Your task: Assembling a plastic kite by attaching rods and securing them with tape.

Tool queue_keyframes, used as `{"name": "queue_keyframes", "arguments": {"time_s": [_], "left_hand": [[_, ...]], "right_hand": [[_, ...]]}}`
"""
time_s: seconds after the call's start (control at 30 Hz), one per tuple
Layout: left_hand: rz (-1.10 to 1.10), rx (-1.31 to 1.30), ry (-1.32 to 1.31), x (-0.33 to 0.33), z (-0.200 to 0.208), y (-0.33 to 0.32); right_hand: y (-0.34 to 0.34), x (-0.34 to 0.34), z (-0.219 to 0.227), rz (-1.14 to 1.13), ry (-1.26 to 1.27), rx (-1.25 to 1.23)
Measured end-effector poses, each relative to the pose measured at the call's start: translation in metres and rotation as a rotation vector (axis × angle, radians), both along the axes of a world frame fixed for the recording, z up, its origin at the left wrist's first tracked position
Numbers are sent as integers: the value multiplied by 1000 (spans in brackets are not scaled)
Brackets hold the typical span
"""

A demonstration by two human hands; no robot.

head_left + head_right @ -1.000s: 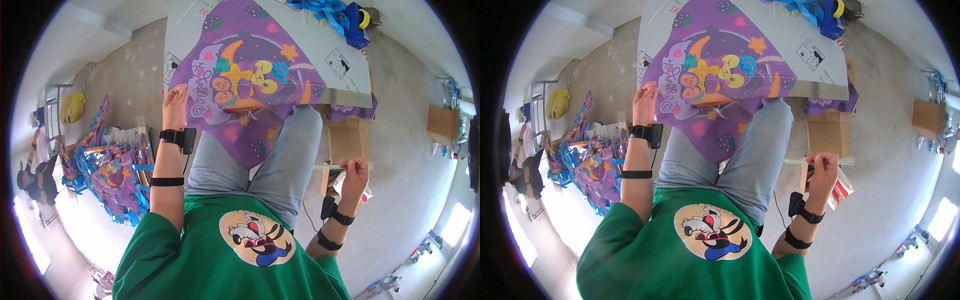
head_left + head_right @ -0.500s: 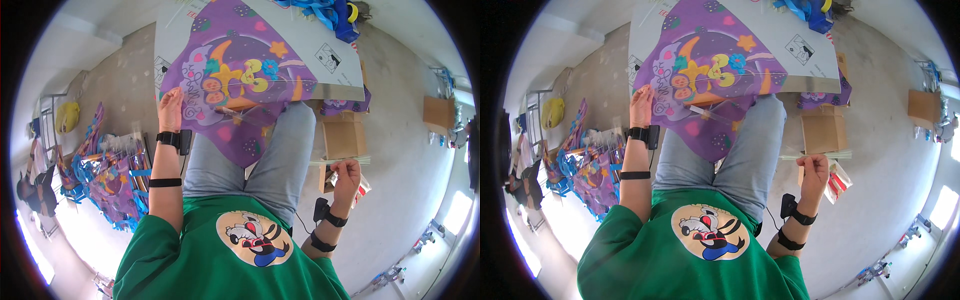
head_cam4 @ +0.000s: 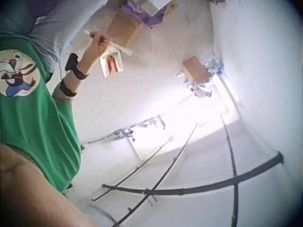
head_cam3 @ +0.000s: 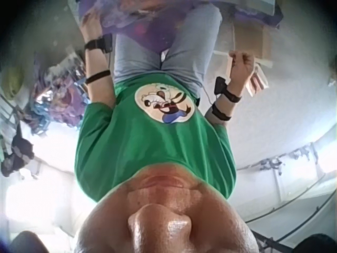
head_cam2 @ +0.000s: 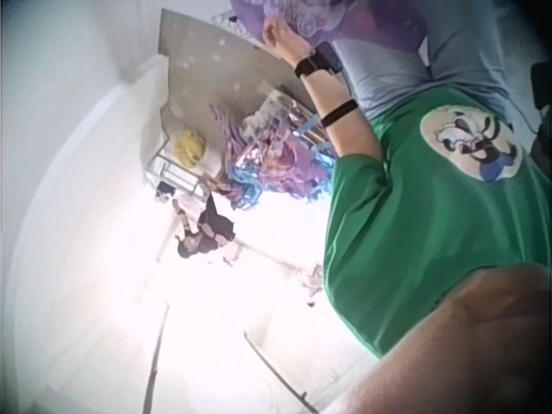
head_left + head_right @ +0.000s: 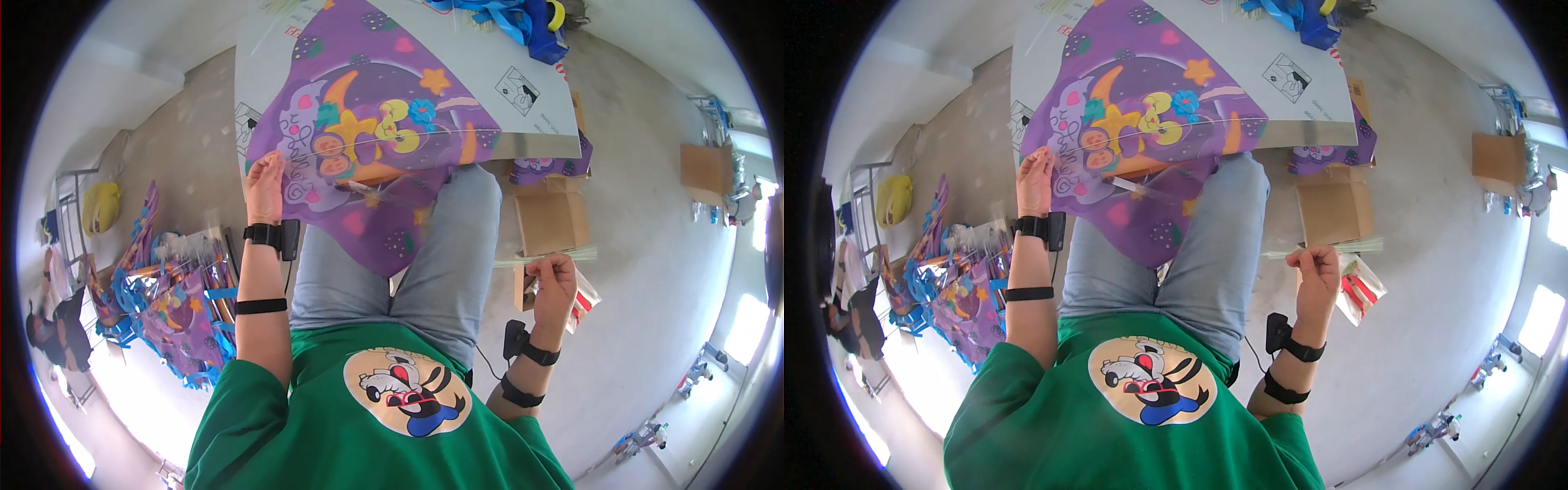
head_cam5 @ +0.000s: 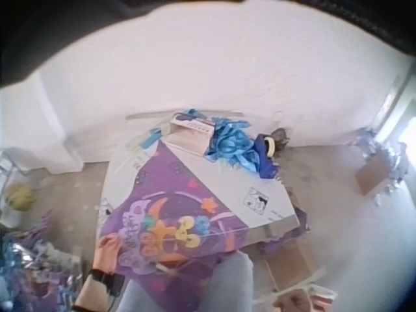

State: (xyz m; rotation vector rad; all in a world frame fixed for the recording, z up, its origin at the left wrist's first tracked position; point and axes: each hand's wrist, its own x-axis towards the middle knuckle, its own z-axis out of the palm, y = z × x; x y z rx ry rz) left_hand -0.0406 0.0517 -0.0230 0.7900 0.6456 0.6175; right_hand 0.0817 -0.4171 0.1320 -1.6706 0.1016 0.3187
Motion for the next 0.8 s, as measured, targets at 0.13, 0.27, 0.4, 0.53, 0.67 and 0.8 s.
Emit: {"name": "queue_keyframes", "arguments": {"time_s": [0.13,0.27,0.4,0.53,0.67,0.8], "left_hand": [[-12,2,5,0,1,0],[-13,4,-9,1,0,0],[-7,5,11,1,-1,0],[-11,9,12,2,-2,1],[-14,12,15,3,-1,0],[-24,13,24,4,0,0]], "right_hand": [[0,-1,1,-16,21,11],[0,-2,1,-25,28,9],[-1,-2,-1,-17,31,22],[-4,-2,-4,8,23,31],[-2,-1,-2,-26,29,35],[-2,-1,-3,-31,38,41]]}}
